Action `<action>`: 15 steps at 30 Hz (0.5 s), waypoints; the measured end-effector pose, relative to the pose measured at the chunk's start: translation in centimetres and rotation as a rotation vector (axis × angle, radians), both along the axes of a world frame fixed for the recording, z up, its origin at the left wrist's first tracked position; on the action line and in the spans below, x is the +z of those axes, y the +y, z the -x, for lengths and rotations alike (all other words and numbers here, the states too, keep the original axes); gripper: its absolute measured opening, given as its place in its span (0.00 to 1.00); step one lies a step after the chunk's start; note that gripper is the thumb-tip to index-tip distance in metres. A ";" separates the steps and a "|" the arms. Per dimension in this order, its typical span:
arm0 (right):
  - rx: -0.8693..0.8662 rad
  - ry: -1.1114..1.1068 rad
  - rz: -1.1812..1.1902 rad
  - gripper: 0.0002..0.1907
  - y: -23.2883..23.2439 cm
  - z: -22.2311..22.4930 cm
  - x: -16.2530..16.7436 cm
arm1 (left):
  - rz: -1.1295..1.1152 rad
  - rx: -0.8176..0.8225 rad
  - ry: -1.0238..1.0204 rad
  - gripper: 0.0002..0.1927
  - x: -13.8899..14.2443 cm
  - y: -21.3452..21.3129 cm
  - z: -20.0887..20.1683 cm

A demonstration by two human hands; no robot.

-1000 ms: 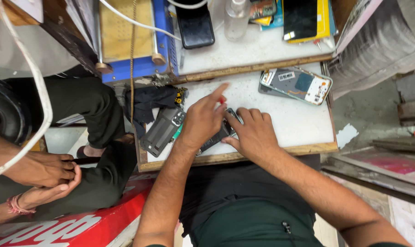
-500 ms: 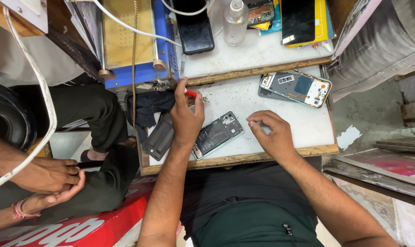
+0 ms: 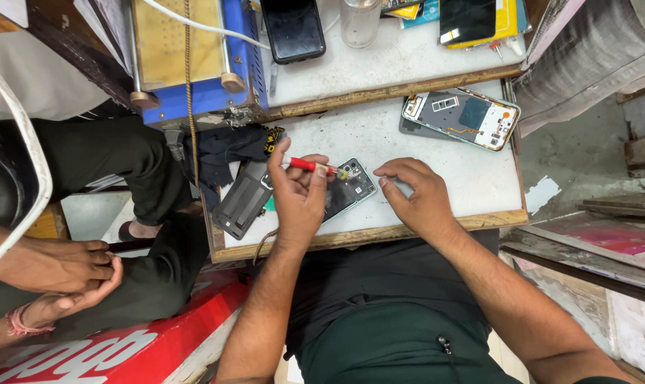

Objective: The person uses a red-handled screwdriver to remove screws from the back of a disassembled smartphone. They then use a small metal tool to pry and lift a black metal shield plate from the phone's interior. The person continues to remove additional screws from the phone's back casing.

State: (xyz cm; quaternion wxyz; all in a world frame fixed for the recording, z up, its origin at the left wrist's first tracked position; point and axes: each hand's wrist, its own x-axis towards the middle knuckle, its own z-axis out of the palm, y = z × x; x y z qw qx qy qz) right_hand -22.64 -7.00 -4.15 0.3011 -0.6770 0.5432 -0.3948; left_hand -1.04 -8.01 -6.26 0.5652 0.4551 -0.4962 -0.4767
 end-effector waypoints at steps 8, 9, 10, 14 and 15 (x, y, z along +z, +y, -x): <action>-0.012 0.028 -0.015 0.11 0.1 0.0 -0.3 | -0.088 -0.063 0.094 0.32 -0.9 0.7 1.5; -0.010 0.024 -0.014 0.11 0.1 0.0 -0.4 | -0.090 -0.065 0.088 0.31 -1.0 0.6 1.6; -0.009 0.022 -0.013 0.12 0.1 0.1 -0.4 | -0.093 -0.068 0.083 0.31 -1.1 0.4 1.7; 0.003 0.012 0.007 0.11 0.2 0.2 -0.6 | -0.093 0.016 0.118 0.30 -1.2 -0.3 1.6; 0.005 0.031 0.003 0.11 0.2 0.2 -0.6 | -0.094 0.022 0.107 0.30 -1.1 -0.5 1.4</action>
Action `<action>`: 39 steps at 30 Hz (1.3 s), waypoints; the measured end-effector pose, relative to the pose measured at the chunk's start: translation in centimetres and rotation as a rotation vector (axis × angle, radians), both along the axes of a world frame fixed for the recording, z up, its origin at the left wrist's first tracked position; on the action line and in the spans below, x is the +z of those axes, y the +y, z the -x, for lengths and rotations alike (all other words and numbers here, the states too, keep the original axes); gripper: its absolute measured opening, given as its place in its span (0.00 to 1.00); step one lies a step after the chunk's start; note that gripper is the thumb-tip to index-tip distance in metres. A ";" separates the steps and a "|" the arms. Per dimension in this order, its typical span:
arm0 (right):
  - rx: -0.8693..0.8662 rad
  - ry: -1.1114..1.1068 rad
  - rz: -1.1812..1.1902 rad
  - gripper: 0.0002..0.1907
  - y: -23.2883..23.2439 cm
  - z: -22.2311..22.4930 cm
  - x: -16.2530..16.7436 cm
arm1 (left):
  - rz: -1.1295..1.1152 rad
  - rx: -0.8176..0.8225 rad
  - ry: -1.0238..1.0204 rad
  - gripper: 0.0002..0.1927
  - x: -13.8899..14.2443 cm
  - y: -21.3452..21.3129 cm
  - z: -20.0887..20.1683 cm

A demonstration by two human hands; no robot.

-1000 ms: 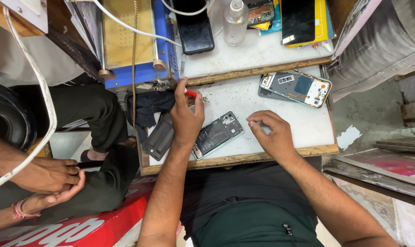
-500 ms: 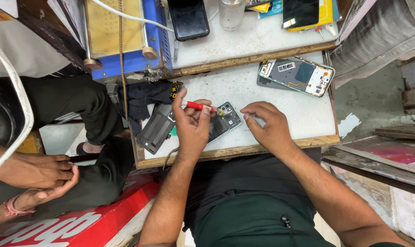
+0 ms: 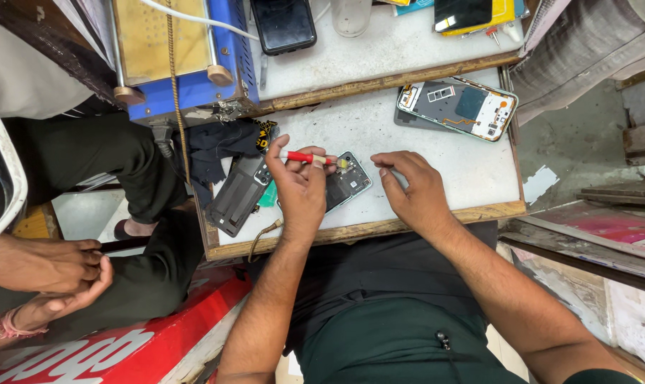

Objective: The person uses a red-handled screwdriver to remove screws from the back of a disassembled smartphone. They then use a small metal tool to pry and lift a black metal shield plate from the phone's interior. The person continues to remove additional screws from the phone's back casing.

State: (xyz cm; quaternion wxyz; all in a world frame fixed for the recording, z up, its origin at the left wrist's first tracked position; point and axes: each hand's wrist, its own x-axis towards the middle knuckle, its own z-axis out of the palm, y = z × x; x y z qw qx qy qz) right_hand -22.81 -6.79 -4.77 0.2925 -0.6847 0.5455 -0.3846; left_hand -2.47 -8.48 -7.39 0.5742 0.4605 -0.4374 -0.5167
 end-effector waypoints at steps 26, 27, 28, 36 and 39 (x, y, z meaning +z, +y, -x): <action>0.035 0.162 0.074 0.13 -0.2 -0.4 -0.2 | 0.024 -0.038 -0.111 0.27 -1.0 -0.3 0.7; 0.042 0.174 0.082 0.13 -0.1 -0.4 -0.2 | 0.031 -0.040 -0.127 0.27 -1.0 -0.2 0.7; 0.050 0.186 0.090 0.13 -0.1 -0.5 -0.1 | 0.038 -0.041 -0.142 0.27 -0.9 -0.2 0.7; 0.057 0.215 0.135 0.16 -0.3 -0.7 -0.6 | 0.398 -0.033 -0.638 0.24 1.3 0.7 1.6; 0.044 0.200 0.104 0.15 -0.1 -0.4 -1.2 | 0.605 -0.137 -0.844 0.27 2.8 0.1 1.6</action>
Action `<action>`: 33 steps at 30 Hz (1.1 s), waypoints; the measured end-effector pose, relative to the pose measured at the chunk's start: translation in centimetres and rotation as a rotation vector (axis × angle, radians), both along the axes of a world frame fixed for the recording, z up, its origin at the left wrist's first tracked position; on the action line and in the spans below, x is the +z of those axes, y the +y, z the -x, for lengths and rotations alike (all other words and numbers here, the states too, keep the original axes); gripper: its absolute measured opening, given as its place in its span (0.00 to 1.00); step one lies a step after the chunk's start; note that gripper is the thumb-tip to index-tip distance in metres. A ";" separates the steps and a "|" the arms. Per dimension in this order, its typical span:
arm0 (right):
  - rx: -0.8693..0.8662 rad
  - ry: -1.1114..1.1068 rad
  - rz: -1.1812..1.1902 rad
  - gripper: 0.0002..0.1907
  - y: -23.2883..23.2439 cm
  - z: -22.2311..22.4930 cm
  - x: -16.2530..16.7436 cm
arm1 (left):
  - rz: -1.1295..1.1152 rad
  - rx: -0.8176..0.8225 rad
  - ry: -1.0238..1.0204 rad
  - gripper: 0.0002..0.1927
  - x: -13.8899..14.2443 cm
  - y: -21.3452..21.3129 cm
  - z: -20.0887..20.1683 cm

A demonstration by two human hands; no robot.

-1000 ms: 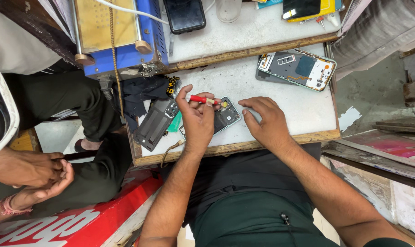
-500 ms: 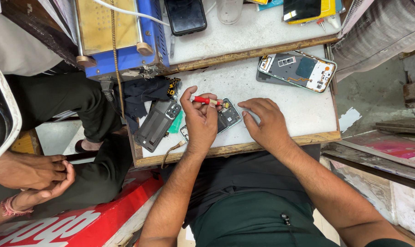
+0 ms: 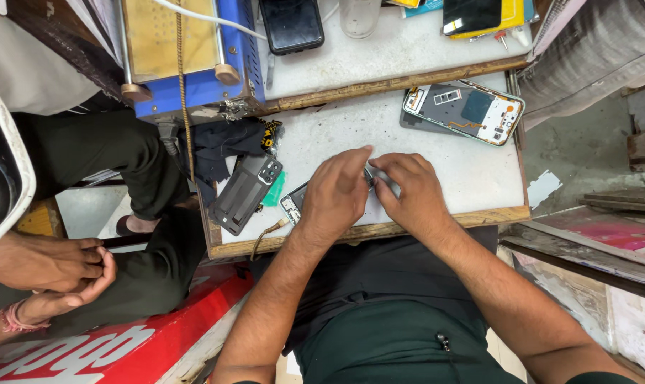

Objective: The person uses a red-handled screwdriver to remove screws from the back of a disassembled smartphone. They then use a small metal tool to pry and lift a black metal shield plate from the phone's interior. The person continues to remove additional screws from the phone's back casing.

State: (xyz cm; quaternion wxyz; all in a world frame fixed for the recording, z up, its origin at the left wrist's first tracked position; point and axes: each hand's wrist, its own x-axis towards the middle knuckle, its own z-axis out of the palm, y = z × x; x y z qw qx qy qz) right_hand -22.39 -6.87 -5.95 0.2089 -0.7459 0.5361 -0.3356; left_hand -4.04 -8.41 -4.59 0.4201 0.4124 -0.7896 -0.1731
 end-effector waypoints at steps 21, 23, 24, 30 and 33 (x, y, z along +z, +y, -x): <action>0.004 0.038 0.021 0.16 -0.3 -0.1 0.5 | -0.045 -0.070 -0.074 0.24 4.9 -2.0 -0.2; 0.009 0.051 0.012 0.14 -0.2 -0.2 0.4 | -0.085 -0.015 -0.125 0.24 5.1 -1.9 -0.2; 0.016 0.052 0.012 0.15 -0.2 -0.3 0.4 | -0.336 -0.016 -0.092 0.22 5.2 -1.9 -0.2; 0.018 0.059 0.018 0.13 -0.1 -0.1 0.2 | -0.078 -0.050 -0.060 0.23 4.5 -2.0 -0.2; 0.022 0.052 0.036 0.15 -0.7 -0.3 0.5 | -0.234 -0.160 0.105 0.26 4.7 -2.1 -0.5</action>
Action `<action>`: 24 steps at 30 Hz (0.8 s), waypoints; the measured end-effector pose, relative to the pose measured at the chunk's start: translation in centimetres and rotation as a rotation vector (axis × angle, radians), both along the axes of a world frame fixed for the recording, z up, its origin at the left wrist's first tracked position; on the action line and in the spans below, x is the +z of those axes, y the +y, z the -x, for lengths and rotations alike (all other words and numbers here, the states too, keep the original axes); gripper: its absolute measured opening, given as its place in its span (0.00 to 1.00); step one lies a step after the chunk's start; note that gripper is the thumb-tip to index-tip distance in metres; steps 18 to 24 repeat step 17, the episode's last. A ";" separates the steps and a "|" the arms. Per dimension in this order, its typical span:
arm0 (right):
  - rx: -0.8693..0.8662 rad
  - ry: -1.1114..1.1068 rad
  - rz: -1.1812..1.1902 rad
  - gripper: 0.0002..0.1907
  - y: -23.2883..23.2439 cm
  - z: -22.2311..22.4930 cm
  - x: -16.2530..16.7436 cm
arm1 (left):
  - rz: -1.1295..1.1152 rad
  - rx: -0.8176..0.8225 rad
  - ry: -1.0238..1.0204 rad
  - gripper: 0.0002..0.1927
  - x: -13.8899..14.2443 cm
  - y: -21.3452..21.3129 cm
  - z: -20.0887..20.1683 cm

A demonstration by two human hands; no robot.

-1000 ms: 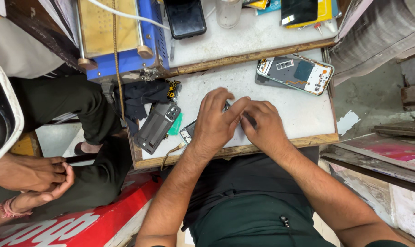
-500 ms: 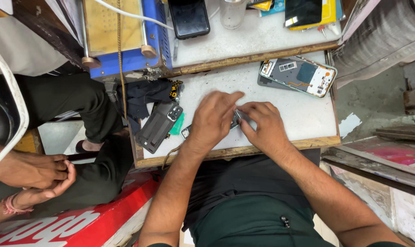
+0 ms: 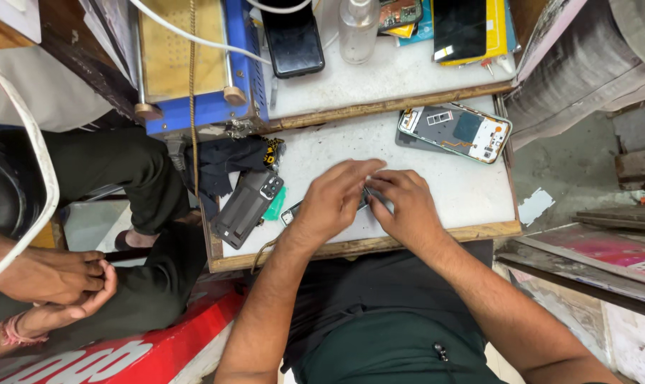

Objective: The person uses a red-handled screwdriver to remove screws from the back of a disassembled smartphone. They then use a small metal tool to pry and lift a black metal shield plate from the phone's interior. The person continues to remove additional screws from the phone's back casing.

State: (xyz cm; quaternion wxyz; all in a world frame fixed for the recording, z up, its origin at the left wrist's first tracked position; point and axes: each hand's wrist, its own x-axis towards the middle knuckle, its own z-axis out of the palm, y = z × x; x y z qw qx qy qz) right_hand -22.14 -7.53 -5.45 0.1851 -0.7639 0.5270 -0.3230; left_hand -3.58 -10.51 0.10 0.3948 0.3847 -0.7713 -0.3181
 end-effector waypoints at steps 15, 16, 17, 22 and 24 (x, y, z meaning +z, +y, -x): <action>-0.014 -0.010 -0.001 0.12 0.3 0.1 -0.1 | 0.020 0.002 -0.123 0.25 -1.6 0.1 -0.3; -0.019 -0.011 -0.001 0.12 0.4 0.2 -0.3 | 0.060 -0.036 -0.132 0.26 -1.9 0.3 -0.4; -0.019 -0.015 0.001 0.12 0.5 0.2 -0.5 | 0.098 0.024 -0.169 0.26 -2.1 0.2 -0.3; -0.019 -0.015 0.001 0.12 0.5 0.2 -0.5 | 0.098 0.024 -0.169 0.26 -2.1 0.2 -0.3; -0.019 -0.015 0.001 0.12 0.5 0.2 -0.5 | 0.098 0.024 -0.169 0.26 -2.1 0.2 -0.3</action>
